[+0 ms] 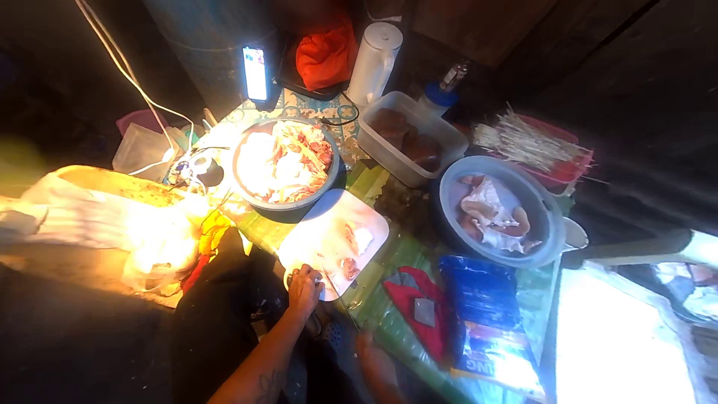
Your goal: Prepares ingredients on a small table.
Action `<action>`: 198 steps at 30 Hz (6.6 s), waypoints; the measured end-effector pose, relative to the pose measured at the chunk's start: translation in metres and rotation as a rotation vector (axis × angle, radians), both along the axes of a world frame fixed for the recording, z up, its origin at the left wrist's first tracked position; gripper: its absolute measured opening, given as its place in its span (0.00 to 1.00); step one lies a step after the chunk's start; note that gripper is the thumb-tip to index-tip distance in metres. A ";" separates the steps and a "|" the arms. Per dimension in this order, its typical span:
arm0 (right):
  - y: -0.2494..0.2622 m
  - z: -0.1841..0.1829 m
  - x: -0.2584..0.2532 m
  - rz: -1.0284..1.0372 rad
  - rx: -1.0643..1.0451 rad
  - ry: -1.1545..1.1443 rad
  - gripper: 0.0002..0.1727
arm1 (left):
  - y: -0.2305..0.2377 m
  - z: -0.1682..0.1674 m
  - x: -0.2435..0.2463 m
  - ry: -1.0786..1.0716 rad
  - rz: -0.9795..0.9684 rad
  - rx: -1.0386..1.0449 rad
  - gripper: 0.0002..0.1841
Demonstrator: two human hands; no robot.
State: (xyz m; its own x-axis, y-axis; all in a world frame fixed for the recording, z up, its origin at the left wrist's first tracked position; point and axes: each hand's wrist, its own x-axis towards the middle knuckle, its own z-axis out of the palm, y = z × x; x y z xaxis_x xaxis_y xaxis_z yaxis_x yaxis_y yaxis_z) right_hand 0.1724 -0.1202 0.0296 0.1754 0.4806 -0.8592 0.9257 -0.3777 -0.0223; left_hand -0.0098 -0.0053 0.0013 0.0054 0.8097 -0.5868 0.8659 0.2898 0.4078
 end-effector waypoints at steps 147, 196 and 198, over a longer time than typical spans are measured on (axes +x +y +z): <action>0.012 -0.003 -0.027 -0.051 0.023 0.082 0.29 | -0.001 0.002 0.001 -0.063 -0.054 -0.018 0.14; 0.032 0.010 -0.036 0.036 0.059 0.074 0.28 | 0.002 0.008 0.006 -0.018 -0.071 -0.055 0.16; 0.053 0.008 -0.048 0.019 0.058 0.119 0.29 | -0.001 0.006 0.006 -0.030 -0.056 -0.033 0.16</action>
State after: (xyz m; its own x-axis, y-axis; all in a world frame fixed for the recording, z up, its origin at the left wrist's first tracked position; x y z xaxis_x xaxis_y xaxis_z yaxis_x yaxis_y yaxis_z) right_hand 0.1247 -0.0677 0.0373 0.0645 0.5319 -0.8443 0.9221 -0.3553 -0.1534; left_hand -0.0039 -0.0068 0.0070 0.0681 0.7881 -0.6117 0.8687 0.2547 0.4249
